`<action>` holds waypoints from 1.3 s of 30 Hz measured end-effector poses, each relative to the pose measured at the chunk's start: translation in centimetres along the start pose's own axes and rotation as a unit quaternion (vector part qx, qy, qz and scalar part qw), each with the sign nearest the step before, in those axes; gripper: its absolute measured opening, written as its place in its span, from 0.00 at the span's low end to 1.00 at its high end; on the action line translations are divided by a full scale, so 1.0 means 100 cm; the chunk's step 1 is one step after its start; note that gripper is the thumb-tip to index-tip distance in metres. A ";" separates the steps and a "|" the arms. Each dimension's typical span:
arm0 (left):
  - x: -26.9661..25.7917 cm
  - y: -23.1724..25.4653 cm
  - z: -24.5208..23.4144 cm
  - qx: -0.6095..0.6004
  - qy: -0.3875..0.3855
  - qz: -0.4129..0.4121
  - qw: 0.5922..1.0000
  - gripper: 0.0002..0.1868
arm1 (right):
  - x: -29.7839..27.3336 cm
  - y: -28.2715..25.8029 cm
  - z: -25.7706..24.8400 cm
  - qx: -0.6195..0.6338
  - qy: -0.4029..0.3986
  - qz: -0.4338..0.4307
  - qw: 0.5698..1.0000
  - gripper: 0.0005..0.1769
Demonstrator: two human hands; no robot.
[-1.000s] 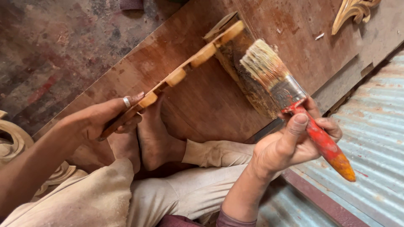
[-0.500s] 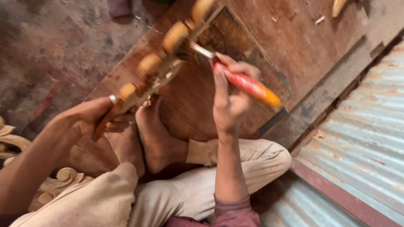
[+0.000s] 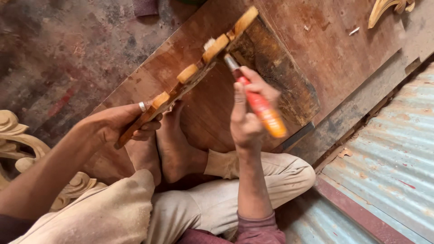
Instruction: The person is applying a brownish liquid to a carved wooden piece using a paintbrush. They hold the piece with their left hand and brush with their right, repeatedly dipping the brush into a container to reload the liquid.
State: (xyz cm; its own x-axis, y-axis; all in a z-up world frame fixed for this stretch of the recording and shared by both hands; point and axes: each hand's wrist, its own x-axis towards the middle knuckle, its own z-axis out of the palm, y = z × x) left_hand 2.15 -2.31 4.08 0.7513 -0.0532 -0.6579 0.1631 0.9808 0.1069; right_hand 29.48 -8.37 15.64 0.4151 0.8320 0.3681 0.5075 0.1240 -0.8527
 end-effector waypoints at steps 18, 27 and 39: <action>0.011 -0.011 -0.001 -0.032 0.024 -0.009 0.999 0.19 | -0.015 -0.009 -0.011 -0.157 -0.011 -0.103 0.982 0.08; 0.010 -0.008 -0.008 -0.053 -0.051 0.005 0.997 0.24 | -0.023 0.015 -0.021 -0.005 0.049 -0.067 0.997 0.13; 0.010 0.000 0.009 -0.051 -0.045 0.018 0.998 0.23 | -0.012 0.015 -0.015 -0.122 -0.003 -0.107 0.987 0.11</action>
State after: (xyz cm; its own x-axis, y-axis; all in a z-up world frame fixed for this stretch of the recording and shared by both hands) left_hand 3.53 -2.59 4.09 0.8105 -0.0295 -0.5850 0.0726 0.9961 0.0503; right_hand 30.86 -9.99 14.49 0.2753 0.8039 0.5272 0.7498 0.1637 -0.6411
